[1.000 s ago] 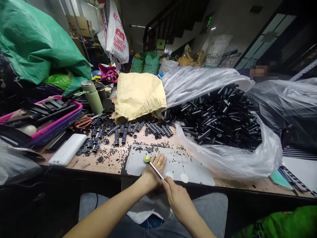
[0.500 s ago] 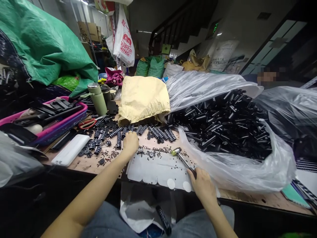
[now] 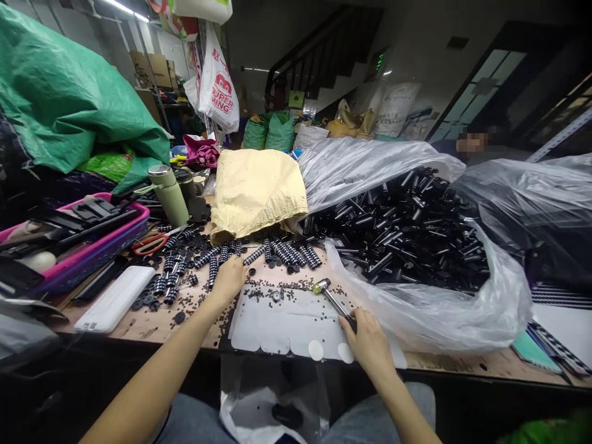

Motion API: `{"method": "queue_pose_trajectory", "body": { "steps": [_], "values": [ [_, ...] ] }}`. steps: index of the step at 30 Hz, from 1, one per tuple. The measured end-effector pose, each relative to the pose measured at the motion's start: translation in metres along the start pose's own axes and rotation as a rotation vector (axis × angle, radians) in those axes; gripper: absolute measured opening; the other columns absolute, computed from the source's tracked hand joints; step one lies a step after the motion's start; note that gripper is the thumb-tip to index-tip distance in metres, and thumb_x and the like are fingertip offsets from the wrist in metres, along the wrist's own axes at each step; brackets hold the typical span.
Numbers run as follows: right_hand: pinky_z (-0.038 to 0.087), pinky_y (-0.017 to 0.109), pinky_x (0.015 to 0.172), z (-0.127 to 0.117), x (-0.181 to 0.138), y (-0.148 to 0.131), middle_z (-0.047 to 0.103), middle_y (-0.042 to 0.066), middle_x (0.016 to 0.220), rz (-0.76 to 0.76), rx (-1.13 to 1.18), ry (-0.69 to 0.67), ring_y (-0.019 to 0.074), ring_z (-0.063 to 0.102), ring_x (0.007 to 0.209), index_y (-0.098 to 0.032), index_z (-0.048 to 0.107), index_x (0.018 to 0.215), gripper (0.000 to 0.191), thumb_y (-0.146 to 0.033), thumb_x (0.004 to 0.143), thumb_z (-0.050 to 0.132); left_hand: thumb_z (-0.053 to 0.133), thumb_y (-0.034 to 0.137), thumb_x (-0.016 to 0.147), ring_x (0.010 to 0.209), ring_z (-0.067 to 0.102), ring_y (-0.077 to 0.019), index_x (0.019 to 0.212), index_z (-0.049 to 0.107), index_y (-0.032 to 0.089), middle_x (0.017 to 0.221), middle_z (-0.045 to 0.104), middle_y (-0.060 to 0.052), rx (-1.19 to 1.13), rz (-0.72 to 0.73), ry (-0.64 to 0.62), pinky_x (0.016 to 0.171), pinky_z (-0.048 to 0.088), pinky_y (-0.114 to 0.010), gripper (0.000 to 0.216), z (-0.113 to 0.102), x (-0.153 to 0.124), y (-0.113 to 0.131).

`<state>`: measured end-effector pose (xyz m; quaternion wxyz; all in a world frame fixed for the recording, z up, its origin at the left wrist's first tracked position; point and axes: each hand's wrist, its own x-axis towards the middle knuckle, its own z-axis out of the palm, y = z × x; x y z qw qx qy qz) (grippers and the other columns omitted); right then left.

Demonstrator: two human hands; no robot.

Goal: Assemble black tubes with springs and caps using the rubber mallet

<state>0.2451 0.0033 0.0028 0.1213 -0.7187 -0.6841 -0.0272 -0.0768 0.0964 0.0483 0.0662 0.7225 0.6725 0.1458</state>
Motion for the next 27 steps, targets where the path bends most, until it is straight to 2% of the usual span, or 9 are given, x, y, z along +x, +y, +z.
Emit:
{"method": "queue_pose_trajectory", "body": {
  "steps": [3,6,10,12,15,18,21,24,27],
  "values": [
    [0.041,0.033,0.072,-0.012,0.016,-0.015,0.057,0.008,0.087,-0.065,0.156,0.045,0.0216,0.052,0.084,-0.017,0.050,0.089,0.027,-0.041,0.084,0.040,0.047,0.024,0.079,0.075,0.055,-0.0176,0.081,0.063,0.015,0.079,0.059,-0.006,-0.136,0.219,-0.204,0.068,0.042,-0.026,0.019,-0.033,-0.030,0.002],
    [0.041,0.033,0.070,-0.019,0.058,-0.050,0.058,0.008,0.086,-0.199,0.294,-0.003,0.0206,0.052,0.081,-0.018,0.052,0.087,0.024,-0.035,0.086,0.035,0.052,0.016,0.070,0.061,0.052,-0.0156,0.058,0.060,0.016,0.066,0.056,-0.004,-0.104,0.374,-0.415,0.058,0.040,-0.025,0.014,-0.054,-0.049,0.019],
    [0.037,0.035,0.082,-0.013,0.132,-0.097,0.059,0.007,0.096,-0.275,0.351,0.002,0.0211,0.049,0.098,-0.019,0.056,0.084,0.020,-0.018,0.085,0.036,0.053,0.015,0.069,0.065,0.054,-0.0175,0.062,0.060,0.016,0.069,0.057,-0.005,-0.140,0.465,-0.328,0.061,0.042,-0.026,0.011,-0.043,-0.052,0.055],
    [0.036,0.036,0.086,-0.010,0.161,-0.107,0.060,0.007,0.095,-0.273,0.388,0.011,0.0202,0.048,0.101,-0.017,0.057,0.082,0.018,-0.015,0.083,0.039,0.055,0.019,0.072,0.076,0.055,-0.0193,0.076,0.062,0.016,0.078,0.059,-0.006,-0.239,0.466,-0.250,0.069,0.043,-0.028,0.009,-0.023,-0.051,0.068],
    [0.036,0.038,0.087,-0.011,0.182,-0.107,0.062,0.007,0.085,-0.240,0.461,0.015,0.0185,0.053,0.093,-0.014,0.058,0.077,0.015,-0.020,0.082,0.046,0.051,0.024,0.078,0.093,0.053,-0.0210,0.107,0.055,0.016,0.096,0.060,-0.008,-0.451,0.360,-0.078,0.082,0.042,-0.033,0.031,0.015,-0.055,0.075],
    [0.038,0.036,0.084,-0.016,0.174,-0.102,0.064,0.009,0.085,-0.196,0.558,0.006,0.0191,0.055,0.089,-0.014,0.060,0.082,0.019,-0.024,0.083,0.045,0.040,0.027,0.085,0.100,0.052,-0.0187,0.123,0.040,0.017,0.105,0.058,-0.009,-0.725,0.237,-0.014,0.086,0.041,-0.033,0.040,0.040,-0.063,0.074],
    [0.043,0.031,0.074,-0.018,0.140,-0.101,0.065,0.010,0.089,-0.166,0.674,-0.075,0.0173,0.058,0.083,-0.013,0.058,0.095,0.032,-0.036,0.086,0.037,0.035,0.032,0.087,0.088,0.057,-0.0174,0.125,0.038,0.017,0.094,0.061,-0.008,-0.936,0.030,0.028,0.076,0.045,-0.031,0.040,0.042,-0.062,0.075],
    [0.047,0.027,0.066,-0.021,0.095,-0.102,0.066,0.009,0.086,-0.155,0.801,-0.237,0.0159,0.061,0.078,-0.011,0.058,0.097,0.048,-0.047,0.086,0.028,0.049,0.039,0.079,0.071,0.058,-0.0160,0.108,0.052,0.016,0.076,0.062,-0.004,-1.107,-0.084,-0.028,0.064,0.045,-0.027,0.037,0.032,-0.052,0.079],
    [0.048,0.032,0.073,-0.027,0.058,-0.099,0.061,0.011,0.104,-0.101,0.963,-0.318,0.0196,0.058,0.094,-0.015,0.053,0.110,0.052,-0.054,0.081,0.035,0.062,0.040,0.068,0.044,0.048,-0.0092,0.081,0.057,0.013,0.050,0.052,0.003,-1.279,-0.163,-0.221,0.045,0.038,-0.020,0.030,0.029,-0.047,0.085]
  ]
}}
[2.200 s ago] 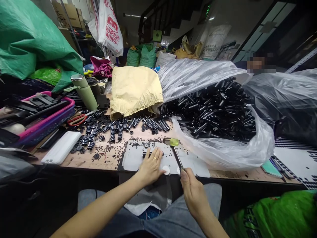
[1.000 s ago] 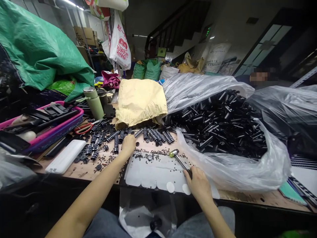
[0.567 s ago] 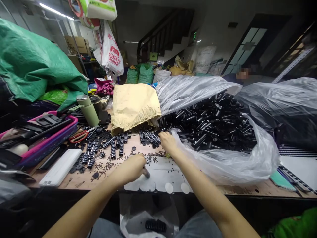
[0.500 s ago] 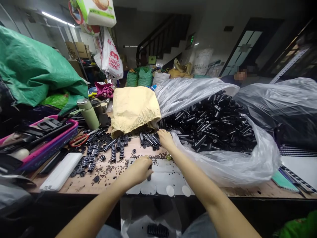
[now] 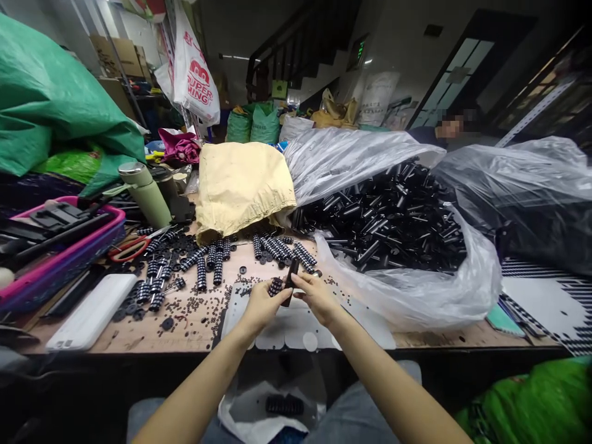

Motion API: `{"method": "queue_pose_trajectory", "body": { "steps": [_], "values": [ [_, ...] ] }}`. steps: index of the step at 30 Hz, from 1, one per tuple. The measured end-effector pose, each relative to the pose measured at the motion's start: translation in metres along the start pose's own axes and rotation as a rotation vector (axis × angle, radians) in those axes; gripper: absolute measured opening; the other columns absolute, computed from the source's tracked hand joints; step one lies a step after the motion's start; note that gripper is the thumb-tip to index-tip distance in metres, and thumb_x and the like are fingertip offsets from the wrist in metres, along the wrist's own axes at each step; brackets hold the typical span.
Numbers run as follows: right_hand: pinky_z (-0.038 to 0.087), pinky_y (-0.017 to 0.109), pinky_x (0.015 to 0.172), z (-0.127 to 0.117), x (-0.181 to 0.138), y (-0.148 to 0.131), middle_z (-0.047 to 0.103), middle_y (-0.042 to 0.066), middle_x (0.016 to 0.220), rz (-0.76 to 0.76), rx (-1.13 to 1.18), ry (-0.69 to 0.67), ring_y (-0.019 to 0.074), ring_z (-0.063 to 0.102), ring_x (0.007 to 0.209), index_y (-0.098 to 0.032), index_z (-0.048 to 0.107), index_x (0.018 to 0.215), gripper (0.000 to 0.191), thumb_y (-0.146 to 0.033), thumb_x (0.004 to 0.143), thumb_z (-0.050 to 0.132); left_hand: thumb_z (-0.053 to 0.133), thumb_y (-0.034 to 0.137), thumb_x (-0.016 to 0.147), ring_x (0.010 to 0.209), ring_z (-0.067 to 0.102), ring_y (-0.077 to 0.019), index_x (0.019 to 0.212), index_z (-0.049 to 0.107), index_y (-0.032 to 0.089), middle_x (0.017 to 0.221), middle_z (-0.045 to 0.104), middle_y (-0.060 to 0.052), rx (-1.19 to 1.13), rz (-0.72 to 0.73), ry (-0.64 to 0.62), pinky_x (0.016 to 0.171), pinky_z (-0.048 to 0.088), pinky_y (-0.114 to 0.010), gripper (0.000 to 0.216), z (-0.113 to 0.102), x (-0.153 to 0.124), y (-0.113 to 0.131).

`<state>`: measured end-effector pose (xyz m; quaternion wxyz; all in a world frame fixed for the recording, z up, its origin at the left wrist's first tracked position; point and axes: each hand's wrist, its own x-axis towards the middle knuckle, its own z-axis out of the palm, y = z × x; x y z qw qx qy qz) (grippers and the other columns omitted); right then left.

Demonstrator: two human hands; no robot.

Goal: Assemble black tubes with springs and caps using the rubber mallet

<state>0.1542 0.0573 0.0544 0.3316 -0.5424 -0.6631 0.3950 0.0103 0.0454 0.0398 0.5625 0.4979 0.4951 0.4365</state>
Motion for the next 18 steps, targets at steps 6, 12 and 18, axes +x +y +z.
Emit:
{"method": "queue_pose_trajectory", "body": {
  "steps": [6,12,18],
  "values": [
    [0.023,0.047,0.103,-0.008,-0.026,0.004,0.031,0.012,0.135,-0.295,-0.364,0.045,0.0284,0.024,0.126,-0.021,0.033,0.129,0.095,-0.049,0.047,0.073,0.066,0.040,0.062,0.029,0.028,-0.0022,0.074,0.049,0.014,0.040,0.037,0.010,-0.207,-0.174,-0.137,0.031,0.020,-0.015,0.033,0.008,-0.009,-0.006],
    [0.031,0.044,0.101,-0.007,-0.043,0.006,0.025,0.016,0.134,-0.297,-0.248,0.037,0.0287,0.026,0.125,-0.018,0.017,0.133,0.111,-0.053,0.045,0.074,0.049,0.050,0.074,0.029,0.031,-0.0030,0.104,0.049,0.017,0.050,0.044,0.008,-0.444,-0.185,-0.157,0.029,0.021,-0.014,0.044,0.010,-0.012,0.000],
    [0.027,0.041,0.104,0.004,-0.059,0.002,0.027,0.015,0.134,-0.415,-0.180,0.005,0.0267,0.027,0.126,-0.019,0.014,0.132,0.111,-0.051,0.045,0.075,0.051,0.045,0.073,0.031,0.042,-0.0070,0.100,0.054,0.013,0.046,0.047,0.005,-0.497,-0.245,-0.046,0.032,0.030,-0.017,0.041,0.021,-0.018,0.004]
  ]
}}
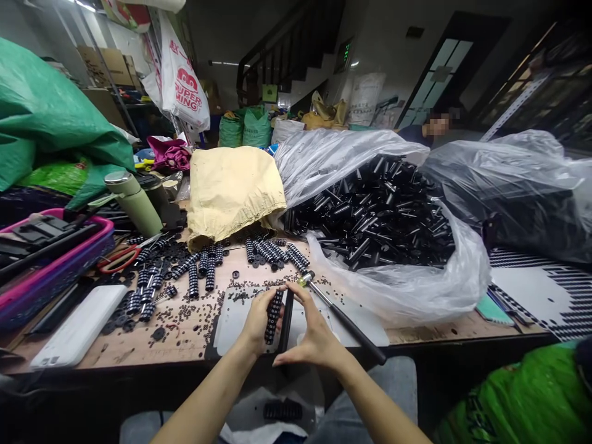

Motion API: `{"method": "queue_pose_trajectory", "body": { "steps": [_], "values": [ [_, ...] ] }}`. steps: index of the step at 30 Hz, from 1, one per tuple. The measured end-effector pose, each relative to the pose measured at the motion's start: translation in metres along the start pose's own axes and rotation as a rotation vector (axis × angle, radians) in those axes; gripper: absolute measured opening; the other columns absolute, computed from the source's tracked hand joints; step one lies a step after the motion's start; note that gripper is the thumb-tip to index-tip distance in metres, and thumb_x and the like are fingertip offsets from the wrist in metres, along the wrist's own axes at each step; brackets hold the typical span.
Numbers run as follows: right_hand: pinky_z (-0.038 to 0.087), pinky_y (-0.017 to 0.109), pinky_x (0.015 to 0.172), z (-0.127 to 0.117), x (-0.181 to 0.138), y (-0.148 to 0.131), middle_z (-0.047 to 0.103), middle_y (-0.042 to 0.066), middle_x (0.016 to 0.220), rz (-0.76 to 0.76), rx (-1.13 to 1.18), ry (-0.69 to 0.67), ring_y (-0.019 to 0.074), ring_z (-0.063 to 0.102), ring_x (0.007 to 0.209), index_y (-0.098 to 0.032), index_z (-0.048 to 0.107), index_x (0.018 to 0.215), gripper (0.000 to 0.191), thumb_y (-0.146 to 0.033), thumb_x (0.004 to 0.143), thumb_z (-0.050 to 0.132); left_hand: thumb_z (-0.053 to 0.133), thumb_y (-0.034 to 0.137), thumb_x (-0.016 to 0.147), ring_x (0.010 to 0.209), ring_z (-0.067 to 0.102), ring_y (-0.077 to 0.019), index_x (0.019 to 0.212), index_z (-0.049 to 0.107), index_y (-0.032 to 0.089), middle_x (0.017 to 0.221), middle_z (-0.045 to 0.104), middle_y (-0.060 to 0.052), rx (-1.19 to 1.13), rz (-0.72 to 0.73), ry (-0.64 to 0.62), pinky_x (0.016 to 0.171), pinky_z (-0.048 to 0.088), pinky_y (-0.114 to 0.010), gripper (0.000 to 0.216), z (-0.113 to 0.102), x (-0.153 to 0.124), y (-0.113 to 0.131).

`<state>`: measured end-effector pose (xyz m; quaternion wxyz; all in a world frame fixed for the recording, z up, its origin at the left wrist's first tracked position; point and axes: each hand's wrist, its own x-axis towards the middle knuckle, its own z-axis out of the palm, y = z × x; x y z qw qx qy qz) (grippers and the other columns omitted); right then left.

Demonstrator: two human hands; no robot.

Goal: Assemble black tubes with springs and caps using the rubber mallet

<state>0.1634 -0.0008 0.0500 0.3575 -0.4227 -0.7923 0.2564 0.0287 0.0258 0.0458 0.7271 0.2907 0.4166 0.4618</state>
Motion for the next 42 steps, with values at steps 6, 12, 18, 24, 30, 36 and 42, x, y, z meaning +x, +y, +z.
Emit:
{"method": "queue_pose_trajectory", "body": {
  "steps": [6,12,18,24,30,36,42],
  "values": [
    [0.024,0.041,0.106,0.011,-0.004,0.004,0.024,0.016,0.136,0.041,-0.022,-0.038,0.0263,0.024,0.128,-0.018,0.010,0.133,0.113,-0.047,0.045,0.076,0.055,0.044,0.070,0.036,0.051,-0.0124,0.082,0.052,0.014,0.045,0.048,0.004,0.003,-0.076,0.008,0.035,0.039,-0.020,0.033,0.011,-0.007,0.002],
    [0.031,0.037,0.102,0.021,-0.008,0.009,0.033,0.013,0.129,0.141,0.026,0.028,0.0235,0.035,0.121,-0.017,0.016,0.129,0.103,-0.021,0.044,0.074,0.050,0.043,0.075,0.037,0.050,-0.0105,0.082,0.051,0.013,0.050,0.049,0.002,0.127,-0.180,0.011,0.036,0.040,-0.020,0.031,0.006,-0.002,0.001],
    [0.032,0.038,0.101,0.041,-0.010,0.016,0.036,0.015,0.126,0.231,-0.115,0.195,0.0236,0.035,0.119,-0.012,0.022,0.127,0.084,-0.021,0.056,0.064,0.047,0.029,0.079,0.082,0.056,-0.0188,0.111,0.051,0.015,0.091,0.054,-0.009,0.844,0.382,-0.047,0.073,0.047,-0.034,0.035,-0.007,0.003,-0.020],
    [0.037,0.044,0.089,0.008,-0.027,0.039,0.044,0.018,0.120,0.441,-0.657,0.154,0.0298,0.040,0.112,-0.012,0.038,0.119,0.056,-0.037,0.072,0.056,0.036,0.005,0.080,0.088,0.050,-0.0195,0.118,0.046,0.012,0.095,0.055,-0.012,1.658,0.839,-0.221,0.075,0.043,-0.034,0.040,-0.029,0.009,-0.036],
    [0.040,0.029,0.059,-0.044,-0.058,0.039,0.058,0.008,0.075,0.640,-0.797,0.013,0.0200,0.056,0.069,-0.018,0.049,0.079,0.028,-0.038,0.087,0.032,0.037,0.007,0.082,0.087,0.051,-0.0197,0.117,0.047,0.015,0.097,0.058,-0.010,1.926,0.941,-0.130,0.077,0.037,-0.039,0.037,-0.033,0.003,-0.031],
    [0.034,0.025,0.050,-0.028,-0.083,0.001,0.057,0.002,0.059,0.687,-0.519,0.036,0.0179,0.056,0.054,-0.021,0.045,0.081,0.036,-0.042,0.089,0.017,0.034,0.006,0.082,0.090,0.051,-0.0204,0.119,0.045,0.015,0.102,0.058,-0.010,1.958,0.862,-0.105,0.082,0.034,-0.043,0.040,-0.027,0.000,-0.032],
    [0.035,0.025,0.049,-0.019,-0.073,-0.031,0.060,0.004,0.064,0.604,-0.464,0.086,0.0182,0.057,0.054,-0.022,0.046,0.088,0.036,-0.041,0.089,0.016,0.033,0.038,0.085,0.123,0.028,-0.0282,0.129,0.032,0.004,0.130,0.039,-0.019,1.909,0.801,-0.144,0.100,0.017,-0.047,0.055,-0.015,-0.008,-0.053]
  ]
}}
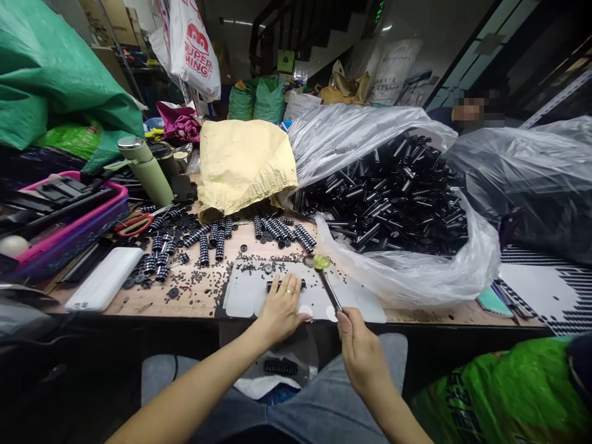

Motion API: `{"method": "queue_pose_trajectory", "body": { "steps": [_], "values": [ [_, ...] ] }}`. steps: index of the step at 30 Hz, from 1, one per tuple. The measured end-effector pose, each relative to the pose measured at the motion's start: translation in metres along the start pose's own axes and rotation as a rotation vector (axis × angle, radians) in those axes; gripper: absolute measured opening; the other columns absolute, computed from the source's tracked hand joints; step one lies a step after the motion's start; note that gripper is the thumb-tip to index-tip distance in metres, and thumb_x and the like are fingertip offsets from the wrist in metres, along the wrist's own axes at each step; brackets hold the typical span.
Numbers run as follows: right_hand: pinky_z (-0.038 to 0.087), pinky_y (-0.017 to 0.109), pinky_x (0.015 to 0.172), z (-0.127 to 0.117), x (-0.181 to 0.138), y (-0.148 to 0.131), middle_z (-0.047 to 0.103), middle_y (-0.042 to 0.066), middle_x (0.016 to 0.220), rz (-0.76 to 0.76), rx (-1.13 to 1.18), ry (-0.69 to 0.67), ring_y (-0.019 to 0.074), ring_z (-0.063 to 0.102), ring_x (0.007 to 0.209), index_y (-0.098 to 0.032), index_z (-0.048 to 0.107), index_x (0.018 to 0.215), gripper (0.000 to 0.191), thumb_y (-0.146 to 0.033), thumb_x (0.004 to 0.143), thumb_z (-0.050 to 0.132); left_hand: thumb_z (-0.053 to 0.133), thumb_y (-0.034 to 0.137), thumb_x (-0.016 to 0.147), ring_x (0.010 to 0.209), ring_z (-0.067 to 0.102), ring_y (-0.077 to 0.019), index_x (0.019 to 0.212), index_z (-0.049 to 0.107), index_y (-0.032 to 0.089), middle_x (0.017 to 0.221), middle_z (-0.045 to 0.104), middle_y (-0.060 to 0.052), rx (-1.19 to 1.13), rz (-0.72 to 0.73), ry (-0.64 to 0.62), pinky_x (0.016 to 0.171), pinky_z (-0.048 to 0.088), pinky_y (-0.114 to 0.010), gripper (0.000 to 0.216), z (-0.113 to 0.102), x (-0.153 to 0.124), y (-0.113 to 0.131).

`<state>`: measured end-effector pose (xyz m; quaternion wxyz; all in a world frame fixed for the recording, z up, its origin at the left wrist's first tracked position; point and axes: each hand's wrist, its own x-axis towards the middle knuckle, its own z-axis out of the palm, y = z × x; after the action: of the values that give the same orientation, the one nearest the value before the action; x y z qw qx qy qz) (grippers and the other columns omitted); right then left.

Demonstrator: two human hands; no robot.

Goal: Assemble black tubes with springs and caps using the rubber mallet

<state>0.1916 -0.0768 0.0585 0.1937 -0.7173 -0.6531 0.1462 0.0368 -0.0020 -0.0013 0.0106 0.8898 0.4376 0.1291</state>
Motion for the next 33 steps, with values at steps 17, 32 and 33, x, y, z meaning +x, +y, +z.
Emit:
{"method": "queue_pose_trajectory", "body": {
  "steps": [17,32,33],
  "values": [
    [0.027,0.024,0.052,0.017,0.068,0.019,0.064,0.005,0.072,0.063,-0.383,-0.166,0.0173,0.060,0.063,-0.019,0.049,0.085,0.033,-0.041,0.090,0.024,0.026,0.011,0.087,0.079,0.052,-0.0190,0.109,0.050,0.011,0.082,0.057,-0.011,-0.319,0.273,0.006,0.068,0.044,-0.030,0.033,0.008,-0.030,0.015],
    [0.030,0.025,0.054,0.031,0.058,0.023,0.060,0.004,0.081,0.003,-0.538,-0.033,0.0184,0.058,0.076,-0.020,0.048,0.085,0.033,-0.047,0.088,0.028,0.031,0.007,0.080,0.086,0.057,-0.0260,0.113,0.049,0.008,0.096,0.059,-0.018,-0.334,-0.122,-0.572,0.068,0.045,-0.036,0.038,0.114,-0.100,0.048],
    [0.030,0.025,0.054,0.031,0.057,0.022,0.060,0.004,0.081,0.000,-0.540,-0.028,0.0183,0.058,0.076,-0.020,0.048,0.085,0.033,-0.047,0.088,0.028,0.029,0.004,0.079,0.088,0.057,-0.0286,0.110,0.051,0.005,0.097,0.058,-0.021,-0.344,-0.132,-0.556,0.069,0.044,-0.039,0.038,0.118,-0.096,0.052]
  ]
}}
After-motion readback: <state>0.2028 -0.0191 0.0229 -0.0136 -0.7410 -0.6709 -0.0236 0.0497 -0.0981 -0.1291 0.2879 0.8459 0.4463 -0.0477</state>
